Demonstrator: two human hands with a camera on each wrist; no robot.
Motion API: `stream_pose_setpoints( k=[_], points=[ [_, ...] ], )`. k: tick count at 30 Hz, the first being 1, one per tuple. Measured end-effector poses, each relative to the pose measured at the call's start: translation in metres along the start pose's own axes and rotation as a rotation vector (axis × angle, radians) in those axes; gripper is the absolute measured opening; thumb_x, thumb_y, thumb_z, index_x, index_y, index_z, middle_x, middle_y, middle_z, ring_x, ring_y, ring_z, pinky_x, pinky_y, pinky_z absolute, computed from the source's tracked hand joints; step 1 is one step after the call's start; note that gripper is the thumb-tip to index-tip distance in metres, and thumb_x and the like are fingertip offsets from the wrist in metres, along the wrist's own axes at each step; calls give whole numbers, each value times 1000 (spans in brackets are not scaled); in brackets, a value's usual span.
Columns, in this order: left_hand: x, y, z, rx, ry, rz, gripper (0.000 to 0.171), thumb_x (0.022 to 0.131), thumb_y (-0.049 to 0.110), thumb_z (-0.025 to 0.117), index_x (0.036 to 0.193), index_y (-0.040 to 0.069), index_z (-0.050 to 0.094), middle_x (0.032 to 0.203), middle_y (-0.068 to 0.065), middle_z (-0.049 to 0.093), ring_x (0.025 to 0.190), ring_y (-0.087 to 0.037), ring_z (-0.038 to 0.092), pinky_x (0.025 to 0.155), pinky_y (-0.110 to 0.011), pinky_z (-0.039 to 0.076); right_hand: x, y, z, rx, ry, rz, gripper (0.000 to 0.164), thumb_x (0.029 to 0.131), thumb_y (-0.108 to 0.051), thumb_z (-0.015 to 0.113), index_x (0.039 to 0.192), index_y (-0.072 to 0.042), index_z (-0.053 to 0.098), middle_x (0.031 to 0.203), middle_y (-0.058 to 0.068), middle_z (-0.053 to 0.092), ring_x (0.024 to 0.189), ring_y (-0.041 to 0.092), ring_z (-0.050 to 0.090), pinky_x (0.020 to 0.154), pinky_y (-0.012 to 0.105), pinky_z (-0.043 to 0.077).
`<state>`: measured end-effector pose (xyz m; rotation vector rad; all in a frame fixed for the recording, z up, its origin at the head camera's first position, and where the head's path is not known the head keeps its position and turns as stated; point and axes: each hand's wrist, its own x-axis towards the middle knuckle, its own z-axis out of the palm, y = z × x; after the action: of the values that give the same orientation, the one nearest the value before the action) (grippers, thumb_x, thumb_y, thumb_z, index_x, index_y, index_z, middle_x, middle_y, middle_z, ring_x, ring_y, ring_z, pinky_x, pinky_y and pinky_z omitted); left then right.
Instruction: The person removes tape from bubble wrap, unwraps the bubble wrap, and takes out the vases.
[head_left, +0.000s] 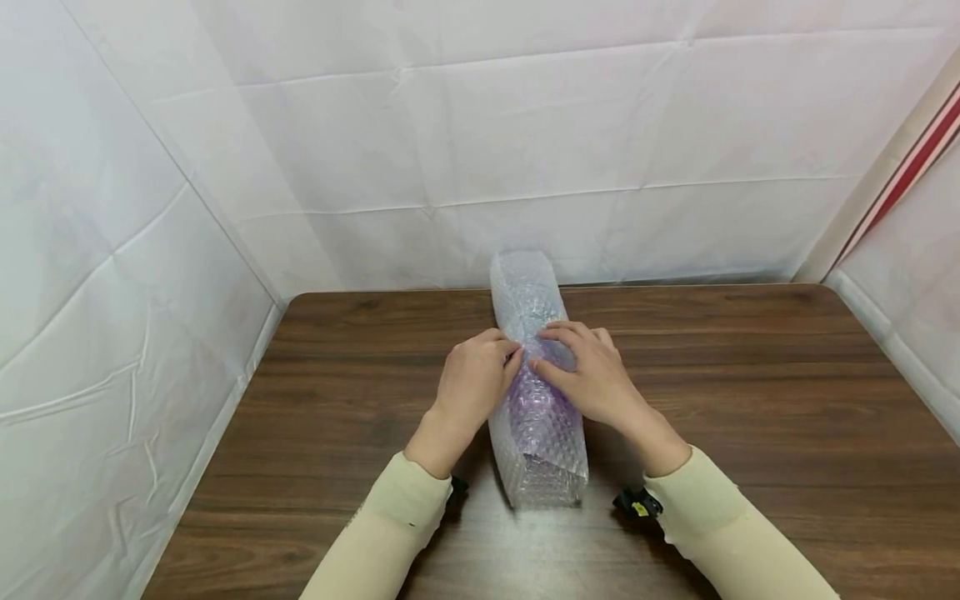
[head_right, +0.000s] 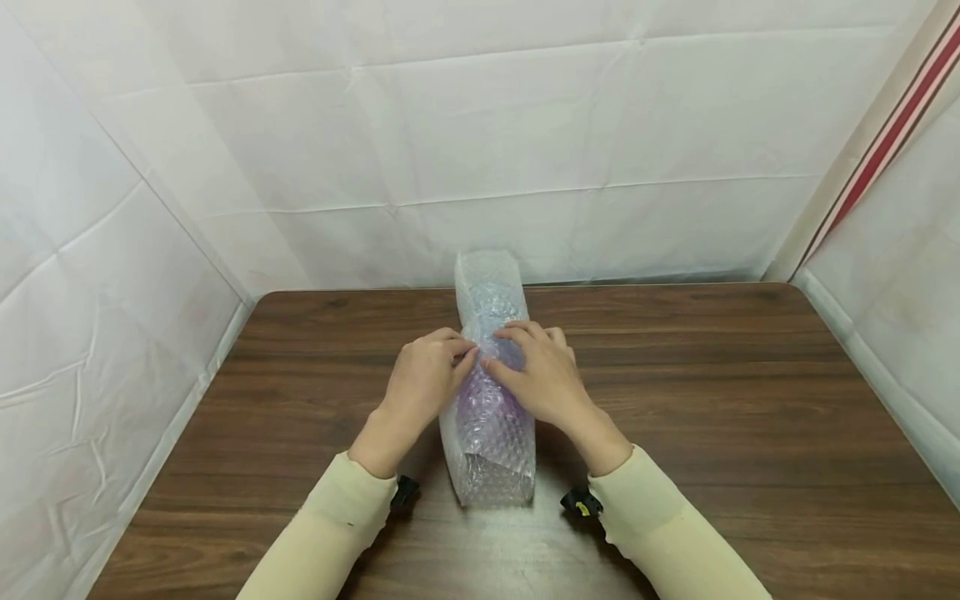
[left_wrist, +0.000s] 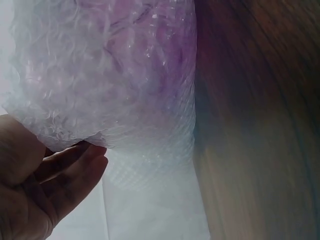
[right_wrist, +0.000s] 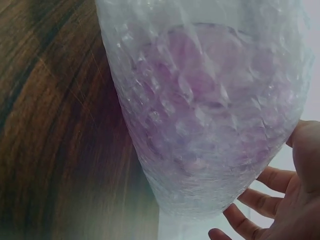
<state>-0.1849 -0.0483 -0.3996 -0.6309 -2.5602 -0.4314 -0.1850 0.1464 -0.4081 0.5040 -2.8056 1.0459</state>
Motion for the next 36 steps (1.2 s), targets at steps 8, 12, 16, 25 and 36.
stream_pose_setpoints(
  k=[8, 12, 16, 25, 36],
  points=[
    [0, -2, 1, -8, 39, 44, 13, 95, 20, 77, 92, 9, 83, 90, 1, 77, 77, -13, 74, 67, -28, 61, 0, -2, 0, 21, 15, 39, 51, 97, -40, 73, 139, -14, 63, 151, 9, 56, 120, 36, 47, 100, 55, 40],
    [0, -3, 2, 1, 51, 51, 12, 95, 20, 77, 91, 10, 83, 90, 1, 77, 76, -13, 74, 66, -27, 61, 1, -2, 0, 12, 12, 42, 51, 98, -40, 71, 140, -13, 63, 151, 9, 56, 123, 38, 48, 102, 58, 39],
    [0, -4, 3, 10, 61, 59, 11, 94, 20, 78, 90, 10, 82, 89, 2, 77, 74, -12, 74, 65, -26, 60, 1, -2, 2, 10, 13, 46, 50, 99, -40, 70, 140, -12, 63, 151, 10, 56, 126, 39, 47, 105, 59, 37],
    [-1, -4, 5, 17, 85, 64, 12, 93, 21, 79, 87, 11, 82, 85, 3, 75, 68, -12, 71, 59, -27, 59, -1, -3, 5, 27, 45, 62, 43, 101, -34, 66, 139, -13, 64, 149, 10, 57, 119, 36, 49, 99, 58, 39],
    [-3, -6, 6, 37, 114, 67, 11, 93, 21, 79, 87, 12, 81, 84, 3, 75, 64, -12, 71, 54, -27, 57, 0, -4, 9, 40, 58, 88, 45, 100, -35, 68, 139, -15, 63, 149, 10, 57, 122, 37, 48, 100, 61, 38]
  ],
)
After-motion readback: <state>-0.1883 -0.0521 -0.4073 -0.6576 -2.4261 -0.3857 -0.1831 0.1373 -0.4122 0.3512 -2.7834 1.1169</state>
